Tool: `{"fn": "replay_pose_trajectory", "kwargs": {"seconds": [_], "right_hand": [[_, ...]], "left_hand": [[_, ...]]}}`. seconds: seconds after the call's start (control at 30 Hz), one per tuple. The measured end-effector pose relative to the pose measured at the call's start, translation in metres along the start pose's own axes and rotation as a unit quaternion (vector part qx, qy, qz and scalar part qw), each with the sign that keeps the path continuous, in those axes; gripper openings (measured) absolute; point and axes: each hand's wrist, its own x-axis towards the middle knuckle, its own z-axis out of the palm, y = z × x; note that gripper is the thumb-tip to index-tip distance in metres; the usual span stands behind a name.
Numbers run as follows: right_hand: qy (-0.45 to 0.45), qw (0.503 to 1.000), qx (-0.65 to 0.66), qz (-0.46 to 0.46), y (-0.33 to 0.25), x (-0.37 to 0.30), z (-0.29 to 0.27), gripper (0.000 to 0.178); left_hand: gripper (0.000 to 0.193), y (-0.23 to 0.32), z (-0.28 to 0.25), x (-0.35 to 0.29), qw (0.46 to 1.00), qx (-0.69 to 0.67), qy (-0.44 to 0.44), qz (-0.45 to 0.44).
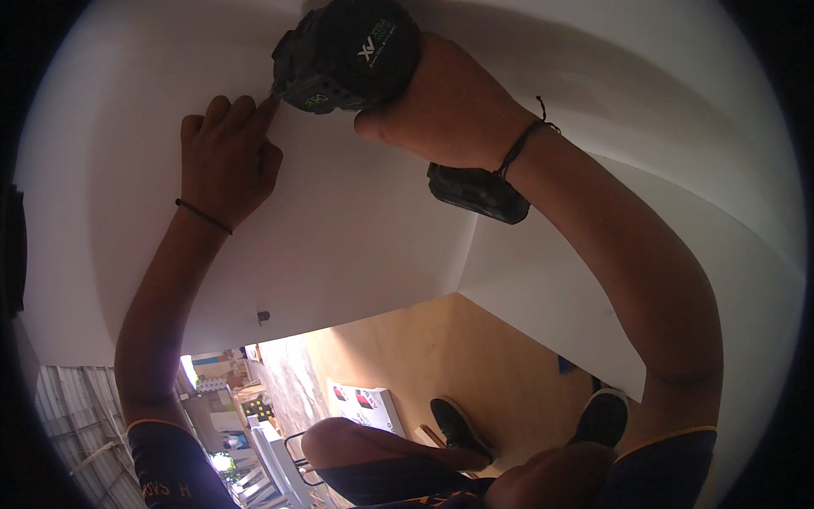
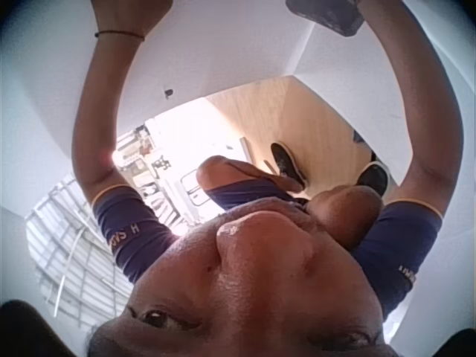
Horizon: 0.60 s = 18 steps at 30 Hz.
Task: The person attaches metal brackets to a white wooden cabinet using a power drill and screws.
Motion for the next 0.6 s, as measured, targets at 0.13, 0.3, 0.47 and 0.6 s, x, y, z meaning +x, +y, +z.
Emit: {"fn": "replay_pose_trajectory", "kwargs": {"seconds": [0.13,0.3,0.47,0.6], "right_hand": [[0.014,0.999,-0.017,-0.029,0.0069,0.0003,0.0019,0.027],[0.005,1.000,-0.012,-0.022,0.0073,0.0007,0.0025,0.028],[0.010,0.999,-0.022,-0.038,0.0080,0.0032,0.0037,0.027],[0.018,0.998,-0.036,-0.054,0.0105,0.0055,0.0034,0.027]], "left_hand": [[0.046,-0.0010,0.0039,0.0001,1.000,0.002,0.020,0.010],[0.048,-0.0007,0.0024,0.0003,1.000,0.013,-0.004,0.003],[0.049,-0.0015,0.0041,-0.0004,1.000,0.008,-0.001,0.004],[0.049,-0.0013,0.0048,0.0011,1.000,0.003,0.020,0.012]]}}
